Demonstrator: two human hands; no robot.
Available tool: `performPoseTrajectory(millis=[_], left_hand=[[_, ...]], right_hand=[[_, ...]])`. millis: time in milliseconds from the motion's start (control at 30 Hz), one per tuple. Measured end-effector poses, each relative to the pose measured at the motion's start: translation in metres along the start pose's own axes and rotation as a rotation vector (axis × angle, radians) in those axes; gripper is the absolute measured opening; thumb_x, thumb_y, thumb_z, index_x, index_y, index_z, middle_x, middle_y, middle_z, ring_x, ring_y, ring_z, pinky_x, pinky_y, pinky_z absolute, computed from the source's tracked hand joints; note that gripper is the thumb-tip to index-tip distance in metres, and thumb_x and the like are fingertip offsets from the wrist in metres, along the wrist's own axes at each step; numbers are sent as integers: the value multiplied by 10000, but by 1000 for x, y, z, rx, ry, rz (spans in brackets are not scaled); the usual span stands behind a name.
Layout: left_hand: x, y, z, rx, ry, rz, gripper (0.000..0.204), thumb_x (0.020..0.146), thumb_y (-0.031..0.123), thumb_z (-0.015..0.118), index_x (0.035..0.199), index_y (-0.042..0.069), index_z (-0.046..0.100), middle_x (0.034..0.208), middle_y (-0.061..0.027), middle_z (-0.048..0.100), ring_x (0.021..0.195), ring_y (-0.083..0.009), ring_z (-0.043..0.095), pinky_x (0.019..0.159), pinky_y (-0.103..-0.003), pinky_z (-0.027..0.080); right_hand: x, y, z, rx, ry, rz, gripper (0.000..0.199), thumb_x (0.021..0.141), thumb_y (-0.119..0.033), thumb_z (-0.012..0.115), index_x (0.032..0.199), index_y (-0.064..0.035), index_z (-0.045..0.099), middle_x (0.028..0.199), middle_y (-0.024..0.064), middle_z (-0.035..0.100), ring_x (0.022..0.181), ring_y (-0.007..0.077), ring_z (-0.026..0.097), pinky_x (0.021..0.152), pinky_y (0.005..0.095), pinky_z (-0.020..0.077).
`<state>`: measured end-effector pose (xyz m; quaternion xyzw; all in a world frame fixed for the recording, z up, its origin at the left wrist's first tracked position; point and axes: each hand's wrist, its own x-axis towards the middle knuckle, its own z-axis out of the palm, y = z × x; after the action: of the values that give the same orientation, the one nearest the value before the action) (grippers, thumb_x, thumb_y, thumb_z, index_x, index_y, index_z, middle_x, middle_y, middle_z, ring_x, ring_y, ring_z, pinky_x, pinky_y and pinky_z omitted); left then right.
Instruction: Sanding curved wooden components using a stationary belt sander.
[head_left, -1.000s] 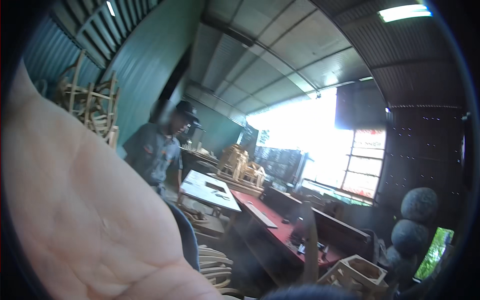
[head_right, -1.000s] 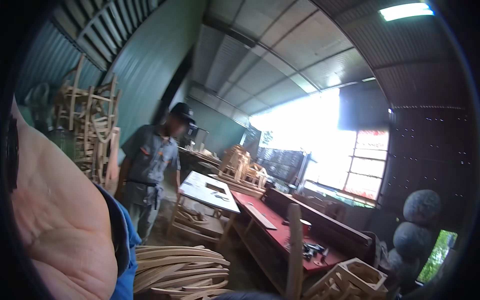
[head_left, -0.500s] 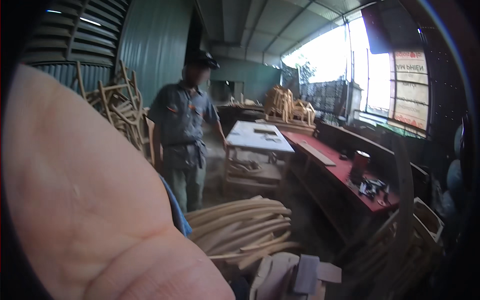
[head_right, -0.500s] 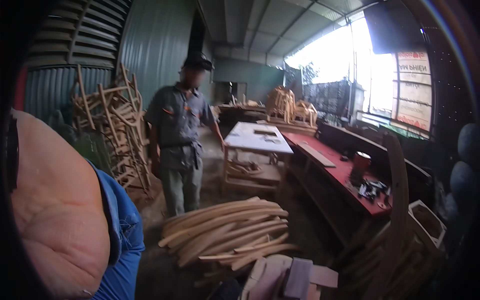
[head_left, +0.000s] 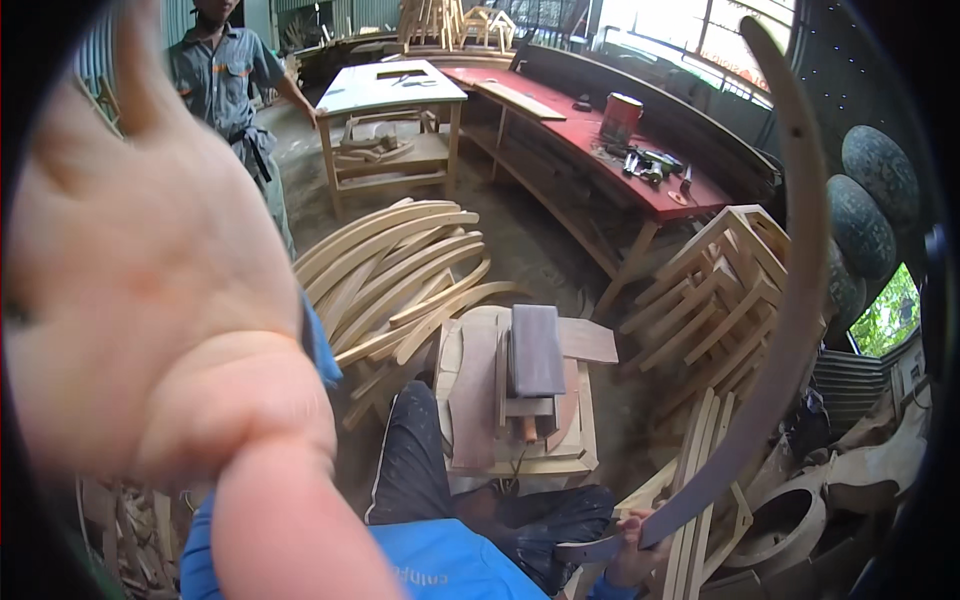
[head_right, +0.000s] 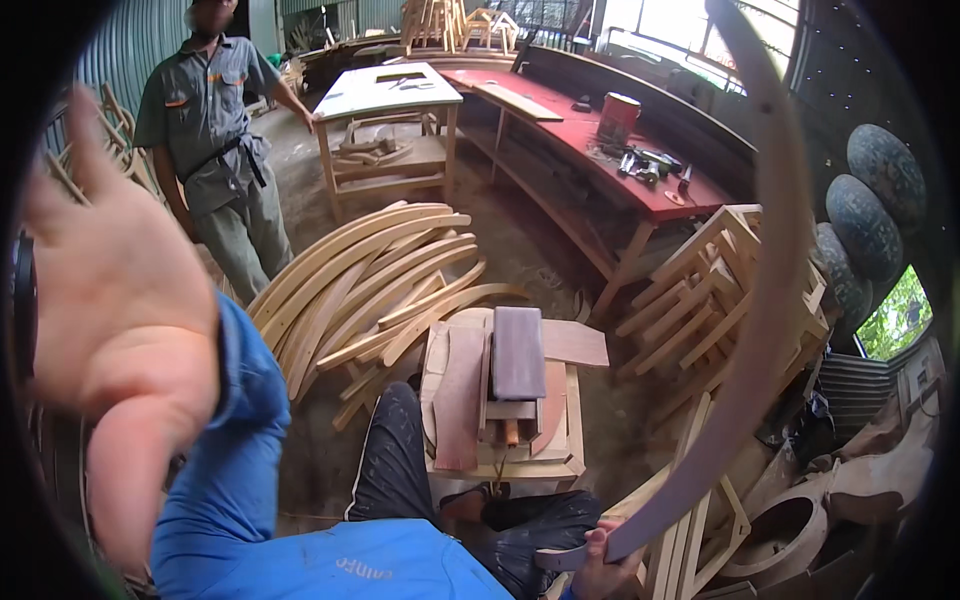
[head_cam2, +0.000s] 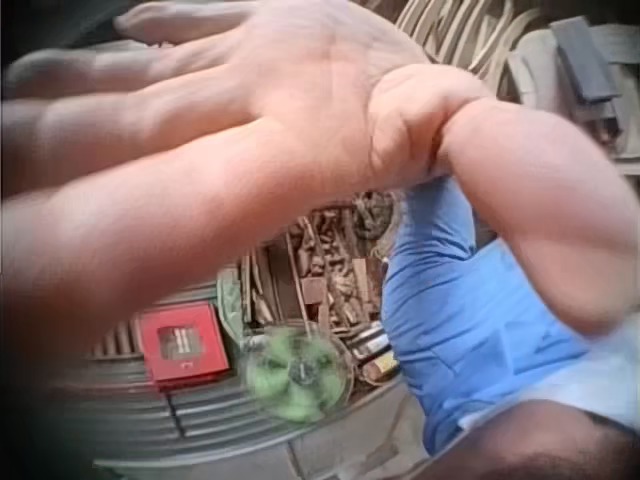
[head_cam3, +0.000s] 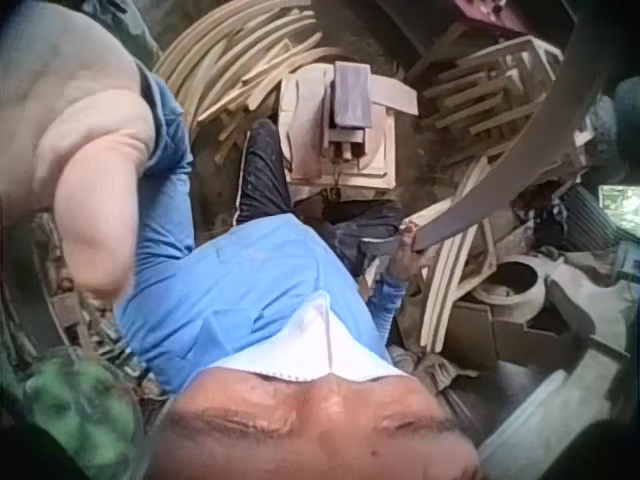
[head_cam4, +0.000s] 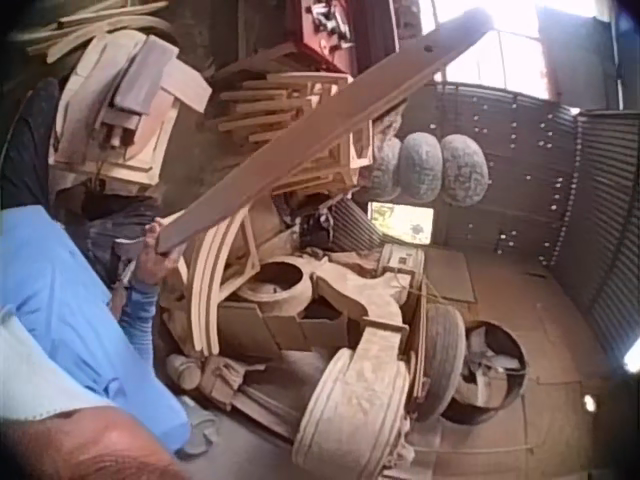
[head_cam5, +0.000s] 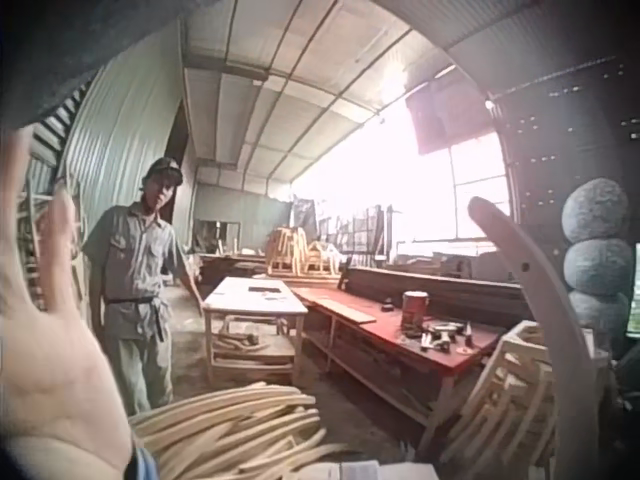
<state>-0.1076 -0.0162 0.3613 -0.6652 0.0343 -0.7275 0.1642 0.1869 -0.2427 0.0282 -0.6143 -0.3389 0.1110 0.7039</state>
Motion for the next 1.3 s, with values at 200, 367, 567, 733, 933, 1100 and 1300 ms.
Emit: performPoseTrajectory(millis=[200,367,567,733,933,1100,1300], left_hand=[[-175,-3,9,-547,89,-1158,568,1043,309,626,1492,-5,475,1418,-157,593,1286,-260,585,1131,-425,411],[-272,-12,55,-804,-58,-1788,753,1044,620,468,1579,95,401,1451,-151,571,1253,-251,602,1121,-439,379],[-292,-31,87,-800,-58,-1740,745,1060,601,466,1605,107,348,1438,-119,572,1274,-194,583,1082,-362,432],[-323,-20,69,-779,-65,-1669,505,1086,341,550,1473,30,461,1200,-108,683,1044,-190,687,958,-342,541],[-353,4,63,-641,-11,-1726,552,1028,217,671,1478,-15,449,1020,-91,675,917,-181,689,852,-318,575],[-362,7,60,-524,20,-1753,577,1000,204,712,1470,-23,468,977,-75,678,879,-147,671,818,-291,557],[-363,15,50,-505,124,-1769,546,1000,206,716,1454,-3,495,957,-59,678,875,-127,666,815,-272,549]], right_hand=[[46,-29,10,24,-262,-49,406,963,-317,759,1088,-20,512,762,69,606,597,141,594,548,269,493],[43,-15,-7,410,-587,373,591,951,-405,751,1355,-49,508,752,126,620,515,232,607,462,345,507],[-2,54,-17,742,-905,788,629,1004,-471,645,1427,-38,473,770,150,647,486,231,573,510,391,469],[-50,113,-38,1247,-1087,1166,634,1073,-580,415,1443,-67,448,840,136,661,593,203,578,599,369,450],[-76,109,-42,1335,-1027,1389,660,1074,-592,400,1410,-25,444,832,167,650,667,231,631,603,359,519],[-70,117,-41,1045,-1118,1292,805,1018,-564,550,1451,101,416,993,276,695,855,322,710,785,412,589],[-51,74,-21,737,-1044,1380,545,892,-374,789,1217,24,609,888,184,718,727,261,698,652,354,590]])
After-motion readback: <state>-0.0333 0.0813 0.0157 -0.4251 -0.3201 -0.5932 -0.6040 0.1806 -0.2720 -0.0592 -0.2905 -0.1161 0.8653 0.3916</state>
